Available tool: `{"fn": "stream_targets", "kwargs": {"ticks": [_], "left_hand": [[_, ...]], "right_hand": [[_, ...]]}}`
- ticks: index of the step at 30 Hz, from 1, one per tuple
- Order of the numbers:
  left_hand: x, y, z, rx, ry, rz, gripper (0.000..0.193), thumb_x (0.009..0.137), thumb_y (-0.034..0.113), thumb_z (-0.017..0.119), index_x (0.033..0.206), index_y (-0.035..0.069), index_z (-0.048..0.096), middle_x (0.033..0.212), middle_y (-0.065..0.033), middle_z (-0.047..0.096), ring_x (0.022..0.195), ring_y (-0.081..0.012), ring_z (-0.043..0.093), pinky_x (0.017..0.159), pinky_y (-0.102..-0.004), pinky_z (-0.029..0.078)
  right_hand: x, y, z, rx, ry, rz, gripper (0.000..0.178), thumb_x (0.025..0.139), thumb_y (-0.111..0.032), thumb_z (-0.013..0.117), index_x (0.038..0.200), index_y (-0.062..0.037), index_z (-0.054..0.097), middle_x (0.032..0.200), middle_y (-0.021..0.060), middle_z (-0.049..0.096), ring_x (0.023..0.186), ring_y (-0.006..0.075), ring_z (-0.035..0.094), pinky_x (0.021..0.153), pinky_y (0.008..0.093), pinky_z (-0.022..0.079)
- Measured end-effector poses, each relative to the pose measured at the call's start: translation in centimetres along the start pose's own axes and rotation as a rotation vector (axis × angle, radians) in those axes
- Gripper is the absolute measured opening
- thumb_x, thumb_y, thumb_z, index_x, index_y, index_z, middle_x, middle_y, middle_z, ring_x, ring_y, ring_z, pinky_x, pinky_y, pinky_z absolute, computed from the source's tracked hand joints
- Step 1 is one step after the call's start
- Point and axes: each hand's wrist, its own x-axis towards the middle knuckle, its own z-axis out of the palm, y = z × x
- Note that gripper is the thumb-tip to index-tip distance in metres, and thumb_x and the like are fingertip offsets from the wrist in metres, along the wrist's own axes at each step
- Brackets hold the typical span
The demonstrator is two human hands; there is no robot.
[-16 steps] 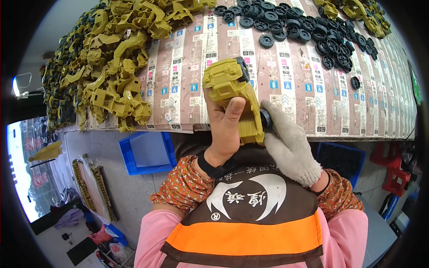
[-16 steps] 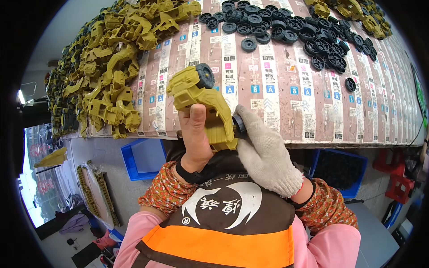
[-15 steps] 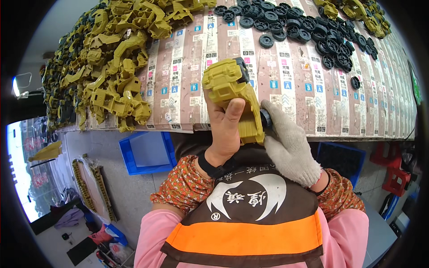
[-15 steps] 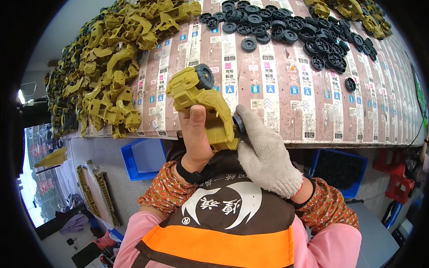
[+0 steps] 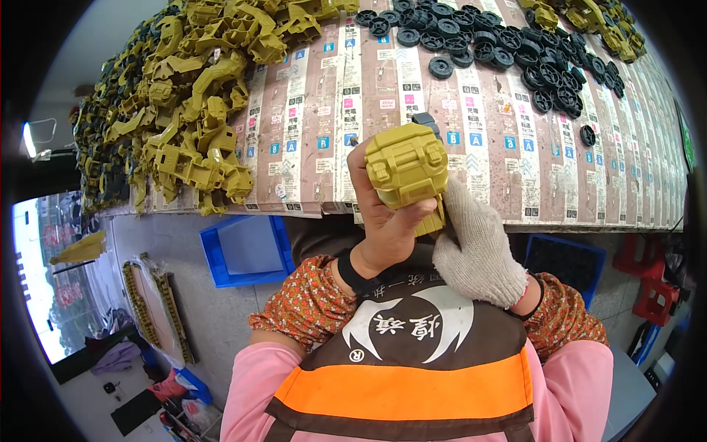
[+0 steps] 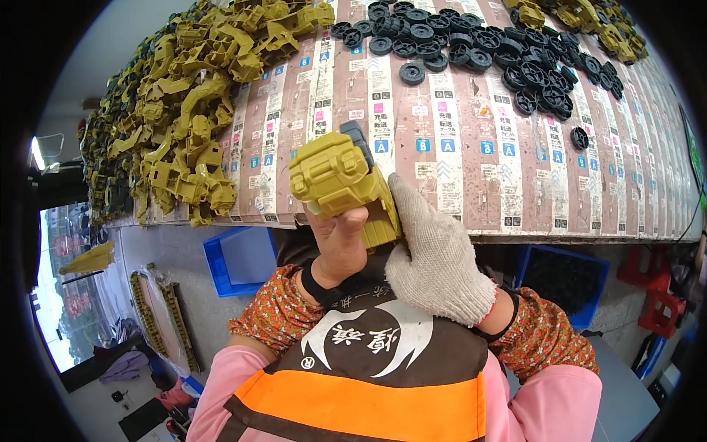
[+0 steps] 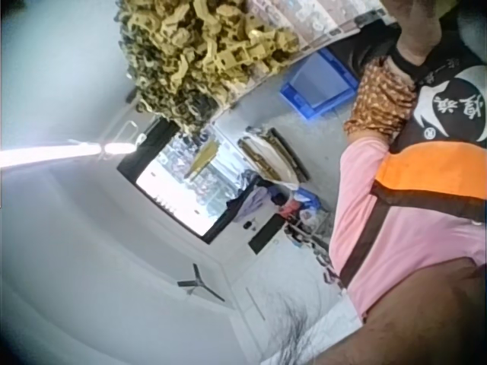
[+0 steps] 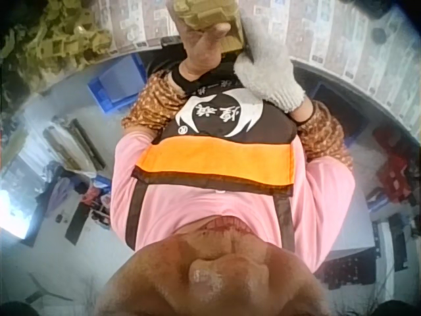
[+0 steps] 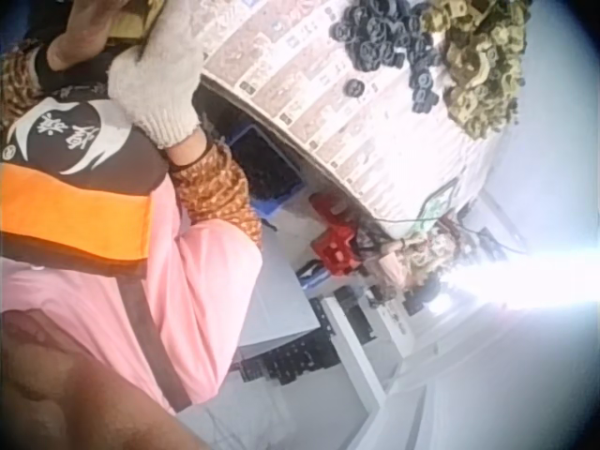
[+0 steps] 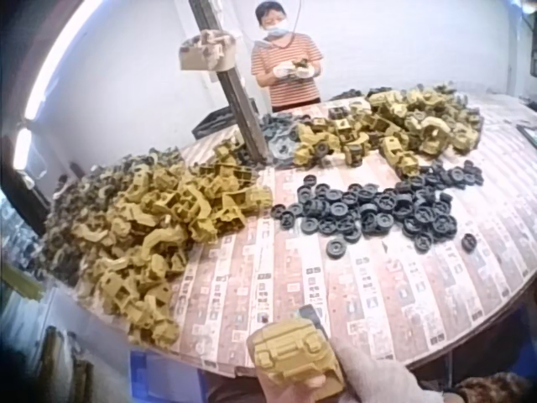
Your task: The person assembles yellow plastic toy trucks by inserting black wheels into the chassis. They pick up a truck body, attach wheels one by one, and place the completed unit on the table. The process is repeated continuously with multiple truck bodies and wheels.
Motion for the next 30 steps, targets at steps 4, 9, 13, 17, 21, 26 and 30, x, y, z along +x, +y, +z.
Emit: {"fn": "stream_targets", "kwargs": {"ticks": [4,9,13,17,21,26,30], "left_hand": [[0.6,-0.2,0.4,0.046,-0.052,-0.014,0.08,0.093,0.012,0.082,0.154,0.008,0.03,0.145,-0.0129,0.053,0.131,-0.0233,0.06,0.11,-0.0391,0.051],[4.2,1.5,0.8,0.085,-0.099,-0.258,0.069,0.104,0.027,0.073,0.154,0.008,0.029,0.135,-0.011,0.059,0.121,-0.0188,0.062,0.101,-0.0353,0.054],[5.7,3.7,-0.5,0.09,-0.144,-0.649,0.069,0.105,0.036,0.072,0.152,0.015,0.026,0.126,-0.0113,0.061,0.109,-0.0176,0.064,0.093,-0.0337,0.056],[6.3,3.5,-1.5,0.307,-0.474,-0.666,0.07,0.107,0.035,0.069,0.155,0.015,0.023,0.125,-0.0141,0.061,0.11,-0.0195,0.065,0.089,-0.0327,0.058],[6.6,4.1,-3.2,-0.23,-0.277,-0.89,0.06,0.112,0.041,0.057,0.158,0.015,0.027,0.134,-0.0201,0.061,0.119,-0.0284,0.068,0.09,-0.0392,0.062],[5.8,3.1,-5.4,-0.577,-0.132,-0.685,0.071,0.108,0.059,0.052,0.164,0.021,0.031,0.158,-0.0184,0.051,0.142,-0.0362,0.054,0.114,-0.0566,0.048],[4.7,2.3,-2.6,-0.528,0.031,-0.546,0.07,0.103,0.062,0.06,0.158,0.02,0.045,0.153,-0.0124,0.056,0.143,-0.0373,0.053,0.118,-0.0581,0.044]], "right_hand": [[0.3,-0.9,-1.1,0.045,-0.039,0.076,0.069,0.079,-0.004,0.057,0.148,-0.0017,0.052,0.105,0.0334,0.07,0.103,0.0524,0.069,0.094,0.0552,0.055],[2.3,0.6,-4.0,0.161,-0.197,0.197,0.052,0.085,-0.014,0.058,0.135,0.0013,0.064,0.108,0.0312,0.073,0.107,0.0461,0.071,0.098,0.0497,0.055],[4.0,1.4,-6.7,0.325,0.159,0.136,0.052,0.095,-0.012,0.063,0.145,-0.0007,0.06,0.133,0.0205,0.07,0.122,0.0269,0.069,0.104,0.0373,0.054],[5.0,1.0,-7.2,0.478,0.002,0.07,0.065,0.095,-0.016,0.075,0.154,-0.0016,0.051,0.137,0.0136,0.063,0.121,0.0223,0.065,0.102,0.0354,0.054],[4.5,2.0,-7.7,0.723,-0.088,0.178,0.06,0.092,-0.015,0.077,0.145,0.0006,0.055,0.127,0.0122,0.064,0.113,0.0196,0.065,0.096,0.0346,0.058],[2.4,3.2,-7.5,0.877,0.161,0.333,0.047,0.094,-0.014,0.074,0.134,0.0017,0.056,0.114,0.0112,0.066,0.101,0.0184,0.067,0.087,0.0327,0.059],[0.6,1.4,-4.0,0.713,0.29,0.359,0.044,0.098,-0.016,0.074,0.133,-0.0002,0.054,0.111,0.0089,0.066,0.097,0.0158,0.066,0.086,0.0302,0.056]]}}
